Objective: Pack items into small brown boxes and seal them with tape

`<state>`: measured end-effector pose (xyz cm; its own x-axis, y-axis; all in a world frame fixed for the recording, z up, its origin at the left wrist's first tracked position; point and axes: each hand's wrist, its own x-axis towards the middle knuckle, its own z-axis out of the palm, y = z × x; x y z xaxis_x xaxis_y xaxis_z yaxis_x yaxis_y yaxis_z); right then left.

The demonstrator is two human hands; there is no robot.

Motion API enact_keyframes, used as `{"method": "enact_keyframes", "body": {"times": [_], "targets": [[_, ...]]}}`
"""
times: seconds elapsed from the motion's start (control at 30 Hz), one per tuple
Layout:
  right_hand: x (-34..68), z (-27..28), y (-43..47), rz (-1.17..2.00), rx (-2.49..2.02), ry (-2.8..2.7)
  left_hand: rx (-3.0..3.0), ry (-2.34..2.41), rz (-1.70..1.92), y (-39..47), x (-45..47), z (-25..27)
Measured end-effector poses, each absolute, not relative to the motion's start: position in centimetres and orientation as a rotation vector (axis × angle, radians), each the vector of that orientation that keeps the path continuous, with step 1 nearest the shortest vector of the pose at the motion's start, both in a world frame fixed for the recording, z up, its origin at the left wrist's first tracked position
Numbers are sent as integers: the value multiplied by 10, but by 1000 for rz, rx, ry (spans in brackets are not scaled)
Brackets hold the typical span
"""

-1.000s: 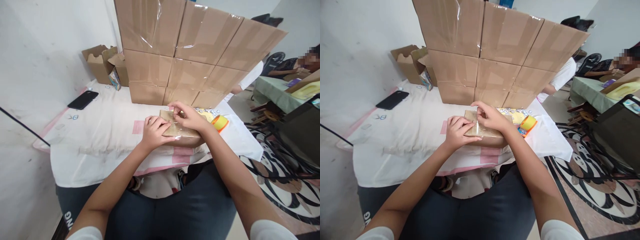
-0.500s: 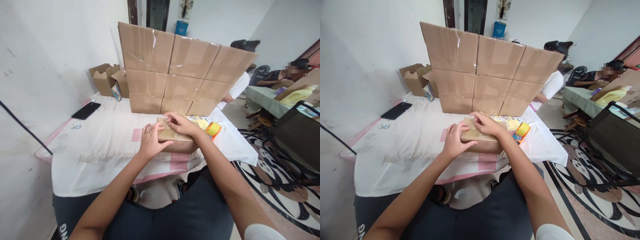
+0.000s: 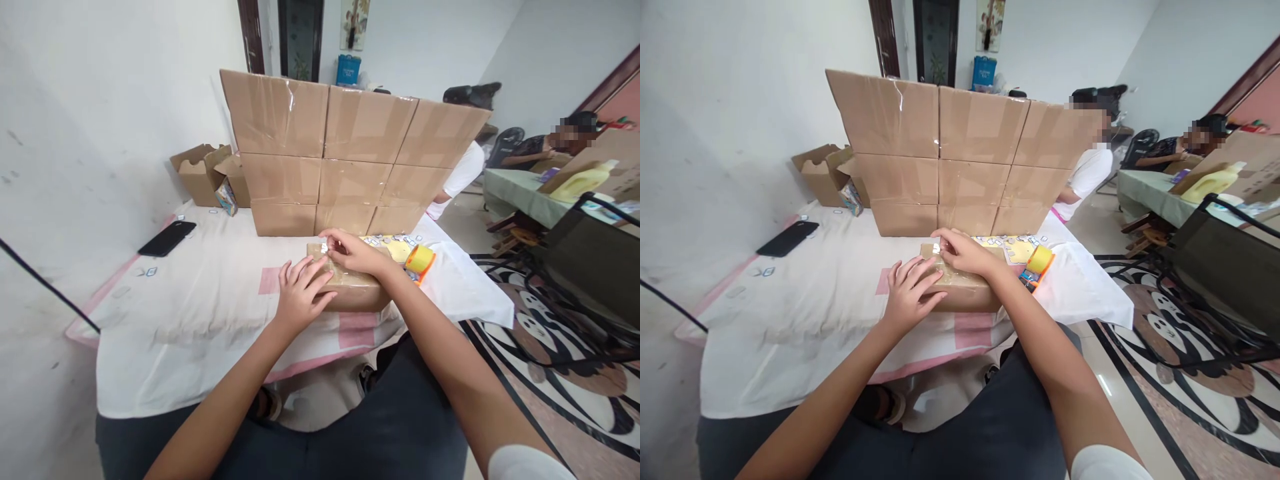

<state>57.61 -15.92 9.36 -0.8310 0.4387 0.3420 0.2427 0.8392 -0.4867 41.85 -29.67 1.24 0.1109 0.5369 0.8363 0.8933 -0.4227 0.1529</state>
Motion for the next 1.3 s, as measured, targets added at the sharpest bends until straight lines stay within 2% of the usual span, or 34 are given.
{"method": "enact_keyframes", "body": {"times": [0.17,0.43,0.57,0.8,0.87,0.93,1.1,1.3], "targets": [[576,96,-163,229,-821,-2570,-2074,-1350,-1235,-298,417,17],[599,111,-158,402,-1563,-2471,-2033,-1313,-1111,-299,415,21],[644,115,-146,640,-1566,-2491,-1980,-1312,-1046,-297,411,24],[707,91,-164,1365,-1171,-2249,-2004,-1289,-1008,-271,398,24],[714,78,-175,1434,-1022,-2185,-2027,-1275,-1001,-264,395,22],[719,67,-187,1354,-946,-2208,-2048,-1248,-994,-260,392,19],[720,51,-213,900,-828,-2305,-2052,-1227,-998,-258,389,7],[722,62,-210,690,-770,-2149,-1900,-1362,-1202,-261,405,-6]]}}
